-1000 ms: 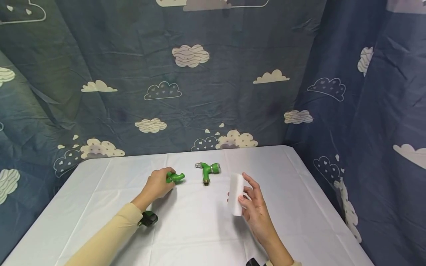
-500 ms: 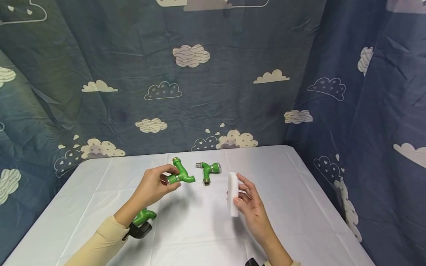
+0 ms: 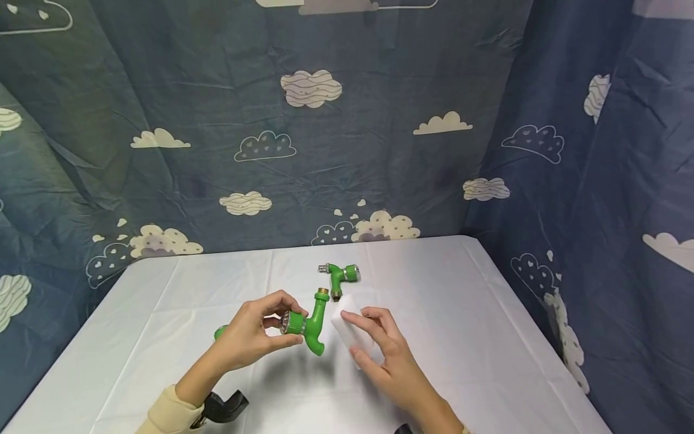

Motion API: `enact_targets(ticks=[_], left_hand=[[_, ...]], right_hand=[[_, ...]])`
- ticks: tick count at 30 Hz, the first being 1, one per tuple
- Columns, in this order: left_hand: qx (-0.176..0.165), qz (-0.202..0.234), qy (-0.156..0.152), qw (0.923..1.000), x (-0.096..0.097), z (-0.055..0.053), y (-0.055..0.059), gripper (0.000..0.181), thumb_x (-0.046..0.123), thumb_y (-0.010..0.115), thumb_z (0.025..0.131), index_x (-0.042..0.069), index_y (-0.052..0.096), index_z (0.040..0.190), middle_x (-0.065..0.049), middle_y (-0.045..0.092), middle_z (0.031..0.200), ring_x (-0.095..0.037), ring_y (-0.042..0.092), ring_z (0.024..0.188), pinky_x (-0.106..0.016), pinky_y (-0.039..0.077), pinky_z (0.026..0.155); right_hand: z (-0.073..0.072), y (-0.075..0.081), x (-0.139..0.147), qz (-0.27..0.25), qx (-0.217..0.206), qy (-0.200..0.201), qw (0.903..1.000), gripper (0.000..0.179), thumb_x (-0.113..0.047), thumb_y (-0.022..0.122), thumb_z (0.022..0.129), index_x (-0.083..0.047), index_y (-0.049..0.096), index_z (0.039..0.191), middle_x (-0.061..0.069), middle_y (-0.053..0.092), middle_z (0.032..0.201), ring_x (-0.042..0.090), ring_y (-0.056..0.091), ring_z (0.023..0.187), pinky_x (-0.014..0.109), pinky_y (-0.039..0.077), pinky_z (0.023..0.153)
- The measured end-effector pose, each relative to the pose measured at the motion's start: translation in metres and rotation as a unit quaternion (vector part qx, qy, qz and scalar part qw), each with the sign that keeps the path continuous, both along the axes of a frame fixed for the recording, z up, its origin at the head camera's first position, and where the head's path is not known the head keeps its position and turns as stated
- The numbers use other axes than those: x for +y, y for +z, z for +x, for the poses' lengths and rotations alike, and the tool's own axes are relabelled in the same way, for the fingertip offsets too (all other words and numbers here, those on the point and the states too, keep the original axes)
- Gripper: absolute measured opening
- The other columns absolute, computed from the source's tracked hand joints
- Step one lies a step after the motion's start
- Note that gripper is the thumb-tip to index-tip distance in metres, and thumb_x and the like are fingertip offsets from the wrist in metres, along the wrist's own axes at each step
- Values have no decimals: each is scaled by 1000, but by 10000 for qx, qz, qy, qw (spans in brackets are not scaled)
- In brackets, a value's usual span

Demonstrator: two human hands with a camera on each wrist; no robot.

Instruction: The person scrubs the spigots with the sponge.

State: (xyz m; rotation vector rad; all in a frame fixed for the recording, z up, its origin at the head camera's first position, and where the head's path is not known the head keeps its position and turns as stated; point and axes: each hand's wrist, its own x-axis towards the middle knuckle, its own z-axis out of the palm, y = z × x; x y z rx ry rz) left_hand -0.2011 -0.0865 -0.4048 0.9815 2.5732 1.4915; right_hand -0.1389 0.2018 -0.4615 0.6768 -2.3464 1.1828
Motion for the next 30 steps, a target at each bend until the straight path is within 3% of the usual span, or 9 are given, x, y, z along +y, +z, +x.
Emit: enact_targets(ticks=[3, 7, 11, 15, 18, 22, 26, 27, 30], left_hand=[[-200, 519, -96, 9984, 1, 3, -2, 41, 9, 95, 80, 20, 75, 114, 0, 77, 112, -9, 71, 93, -27, 66, 85], [-549, 1347, -202, 9891, 1, 4, -4, 48, 5, 94, 80, 14, 75, 124, -8, 74, 119, -11, 73, 96, -30, 67, 85], [-892, 2139, -139, 9727, 1, 3, -6, 51, -2, 90, 81, 5, 68, 127, -6, 71, 120, -12, 75, 99, -30, 67, 85], [-1013, 2682, -127, 9579, 3, 1, -11, 47, -4, 87, 85, -4, 65, 127, 2, 71, 120, -12, 73, 104, -27, 66, 87], [-1162, 3037, -268, 9453, 3, 0, -15, 44, -4, 84, 88, -4, 68, 129, 6, 73, 123, -10, 72, 108, -27, 66, 89], [-1331, 3279, -454, 9342, 2, -1, -19, 41, -2, 84, 89, 1, 73, 128, 6, 75, 123, -9, 73, 108, -28, 66, 89], [-1462, 3256, -394, 9333, 2, -2, -22, 44, -2, 83, 89, -7, 69, 130, 4, 75, 120, -10, 73, 105, -31, 67, 87], [-1509, 3240, -346, 9333, 2, -2, -23, 45, -3, 83, 89, -9, 66, 131, 4, 74, 120, -10, 73, 104, -32, 67, 87], [-1681, 3204, -208, 9320, 3, -3, -26, 49, -5, 81, 90, -15, 58, 133, 1, 71, 118, -10, 73, 99, -36, 68, 87]], right_hand=[[0, 0, -5, 561, 604, 1, 9966, 60, -5, 78, 94, -29, 64, 148, 3, 52, 140, 14, 55, 125, 31, 60, 103], [-1, 1, -10, 968, 1278, -43, 9871, 37, -26, 66, 108, -31, 67, 144, 12, 51, 141, 20, 54, 127, 16, 47, 114], [-2, 3, -14, 1214, 1669, -267, 9781, 39, -46, 46, 113, -34, 69, 142, 16, 53, 140, 23, 55, 127, 16, 42, 114], [-2, 3, -15, 1315, 1685, -372, 9762, 40, -48, 43, 113, -36, 68, 142, 15, 53, 139, 23, 55, 124, 18, 42, 112], [-3, 1, -15, 1367, 1673, -404, 9755, 40, -48, 44, 113, -37, 68, 143, 15, 54, 139, 23, 56, 123, 17, 41, 112], [-6, -2, -13, 1297, 1569, -623, 9771, 37, -33, 64, 108, -36, 66, 145, 17, 53, 140, 25, 56, 125, 24, 45, 112], [-8, -1, -12, 1029, 1560, -995, 9773, 63, -10, 81, 89, -32, 65, 146, 19, 52, 139, 26, 57, 125, 36, 55, 104], [-8, 0, -12, 926, 1575, -995, 9781, 63, -9, 81, 89, -31, 66, 146, 18, 52, 139, 27, 57, 124, 35, 55, 104], [-6, 2, -17, 720, 1675, -746, 9804, 41, -22, 73, 103, -29, 67, 143, 18, 53, 141, 27, 56, 125, 25, 51, 109]])
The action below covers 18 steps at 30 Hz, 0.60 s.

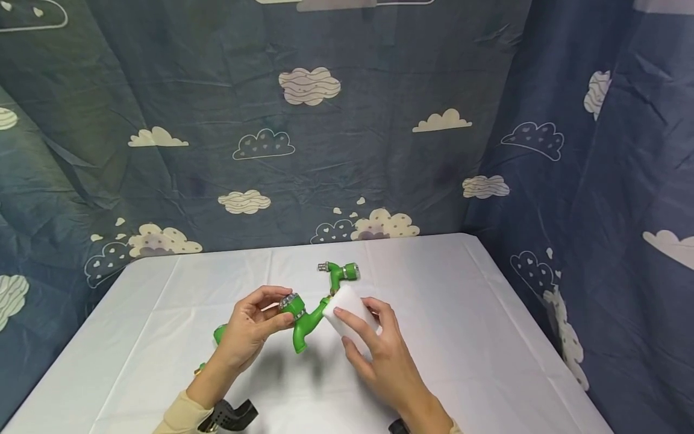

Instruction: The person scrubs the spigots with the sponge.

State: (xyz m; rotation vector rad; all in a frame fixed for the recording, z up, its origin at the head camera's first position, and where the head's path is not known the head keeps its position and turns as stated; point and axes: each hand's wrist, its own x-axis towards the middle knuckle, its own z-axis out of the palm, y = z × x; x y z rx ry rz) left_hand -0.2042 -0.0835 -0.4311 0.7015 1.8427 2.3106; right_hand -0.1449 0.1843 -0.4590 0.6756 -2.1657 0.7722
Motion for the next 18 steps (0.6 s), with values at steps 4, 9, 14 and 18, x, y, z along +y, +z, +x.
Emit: enact_targets(ticks=[4, 9, 14, 18], left_hand=[[-59, -23, -14, 10000, -1, -1, -1, 49, -5, 80, 91, -14, 55, 132, 0, 68, 117, -10, 72, 98, -39, 68, 87], [326, -119, -212, 9992, -8, 1, 2, 40, -2, 84, 89, -5, 67, 125, 2, 72, 119, -11, 73, 101, -31, 67, 85], [517, -93, -629, 9966, -9, 2, 0, 37, -1, 85, 88, 7, 72, 122, 4, 73, 117, -10, 74, 98, -26, 66, 82], [428, 62, -819, 9957, -6, 2, -1, 38, -2, 84, 88, 13, 71, 120, 3, 70, 117, -10, 73, 98, -29, 68, 82]], right_hand=[[2, 1, -11, 271, 206, 439, 9985, 33, -41, 52, 112, -32, 70, 139, 19, 54, 143, 28, 56, 128, 17, 40, 117], [0, -3, -17, 434, 202, 462, 9978, 33, -42, 50, 112, -36, 71, 137, 18, 55, 143, 29, 56, 130, 14, 35, 121], [-4, -9, -7, -8, 4, 202, 9998, 30, -36, 60, 110, -31, 71, 138, 20, 54, 142, 30, 56, 129, 14, 33, 122], [-6, -11, 2, -294, -292, -21, 9991, 45, -15, 77, 97, -29, 70, 140, 17, 54, 142, 27, 56, 128, 19, 43, 113]])
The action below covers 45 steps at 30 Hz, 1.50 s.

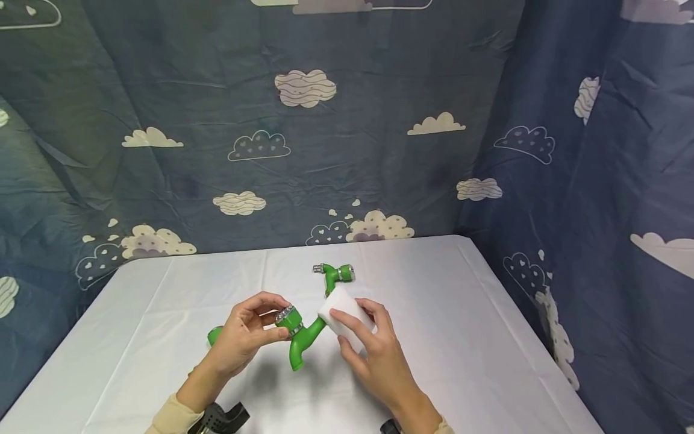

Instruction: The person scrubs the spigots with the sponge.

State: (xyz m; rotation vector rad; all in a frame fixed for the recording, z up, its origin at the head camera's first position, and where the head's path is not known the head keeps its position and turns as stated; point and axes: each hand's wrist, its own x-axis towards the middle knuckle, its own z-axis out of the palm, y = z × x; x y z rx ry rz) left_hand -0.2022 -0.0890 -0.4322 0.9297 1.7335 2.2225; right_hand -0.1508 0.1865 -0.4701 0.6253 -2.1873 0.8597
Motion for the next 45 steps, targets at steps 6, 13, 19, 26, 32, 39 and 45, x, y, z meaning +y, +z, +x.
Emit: enact_targets(ticks=[6, 13, 19, 26, 32, 39, 45], left_hand=[[-250, 446, -413, 9978, -3, 0, 0, 35, -6, 74, 95, 15, 66, 123, 0, 67, 119, -9, 73, 98, -34, 68, 85], [-700, 926, -466, 9922, -2, 5, 6, 39, -11, 61, 97, 17, 63, 123, 0, 65, 120, -10, 72, 103, -35, 67, 90], [-1199, 1193, 141, 9855, 7, 7, 3, 30, -7, 57, 101, 19, 55, 117, 3, 65, 111, -7, 72, 98, -31, 65, 93], [-1532, 1286, 167, 9796, 24, 15, -3, 23, -1, 58, 106, 19, 52, 113, 6, 73, 106, -7, 76, 99, -31, 65, 95], [-1524, 818, -113, 9849, 25, 19, -1, 25, -1, 66, 101, 19, 61, 115, 5, 72, 101, -7, 72, 91, -26, 64, 85], [-1375, 919, -366, 9856, 19, 19, 0, 23, -2, 60, 102, 20, 59, 107, 8, 75, 99, -4, 65, 84, -18, 52, 74], [-1647, 921, -94, 9820, 22, 17, -1, 20, 3, 53, 107, 19, 53, 94, 7, 77, 96, -7, 73, 85, -17, 57, 74]], right_hand=[[-4, 1, 4, -304, 39, -191, 9993, 63, 2, 83, 85, -26, 70, 140, 13, 56, 139, 24, 59, 120, 15, 50, 102], [-3, 1, 5, -586, -90, -108, 9982, 59, 2, 83, 85, -24, 72, 137, 12, 57, 138, 19, 58, 120, 11, 48, 102], [3, 4, 0, -1006, 585, 156, 9931, 41, -11, 76, 95, -11, 69, 135, 21, 57, 139, 18, 58, 124, 12, 51, 99], [3, 2, -11, -866, 1220, 846, 9851, 37, -36, 60, 110, -6, 69, 129, 30, 56, 133, 23, 64, 119, 15, 49, 110], [1, 3, -7, -835, 968, 575, 9901, 32, -29, 64, 108, -9, 69, 133, 28, 55, 136, 22, 62, 118, 13, 48, 109], [-3, 3, 3, -774, 156, -161, 9967, 58, 3, 78, 87, -17, 68, 140, 20, 54, 140, 18, 57, 122, 9, 46, 105], [-1, 4, 6, -914, 389, -87, 9950, 55, 3, 79, 84, -15, 71, 135, 19, 57, 138, 16, 59, 118, 12, 49, 98]])
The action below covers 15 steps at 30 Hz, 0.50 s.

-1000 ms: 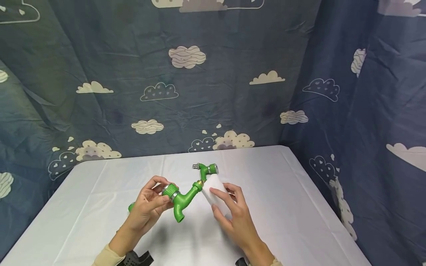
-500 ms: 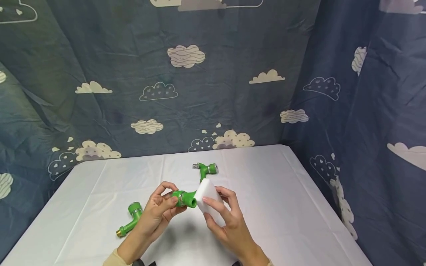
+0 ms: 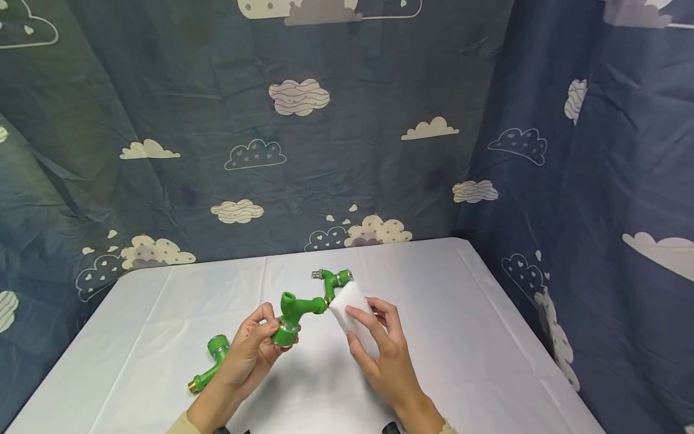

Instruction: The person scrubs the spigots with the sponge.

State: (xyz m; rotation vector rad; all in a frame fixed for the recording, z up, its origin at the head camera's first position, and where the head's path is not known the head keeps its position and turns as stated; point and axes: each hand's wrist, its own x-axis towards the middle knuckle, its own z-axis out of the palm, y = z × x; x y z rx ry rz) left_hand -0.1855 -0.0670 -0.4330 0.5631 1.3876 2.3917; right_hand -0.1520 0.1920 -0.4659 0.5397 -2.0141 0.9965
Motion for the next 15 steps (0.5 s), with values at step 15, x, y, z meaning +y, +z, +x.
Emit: enact_targets(ticks=[15], left_hand=[[-541, -718, -70, 9959, 6, 8, 5, 13, 10, 65, 106, 17, 68, 117, 4, 80, 96, -4, 73, 81, -17, 60, 72]], right_hand=[[3, 1, -3, 750, -53, -62, 9971, 30, -32, 64, 109, -25, 70, 137, 18, 55, 142, 27, 59, 121, 30, 51, 102]])
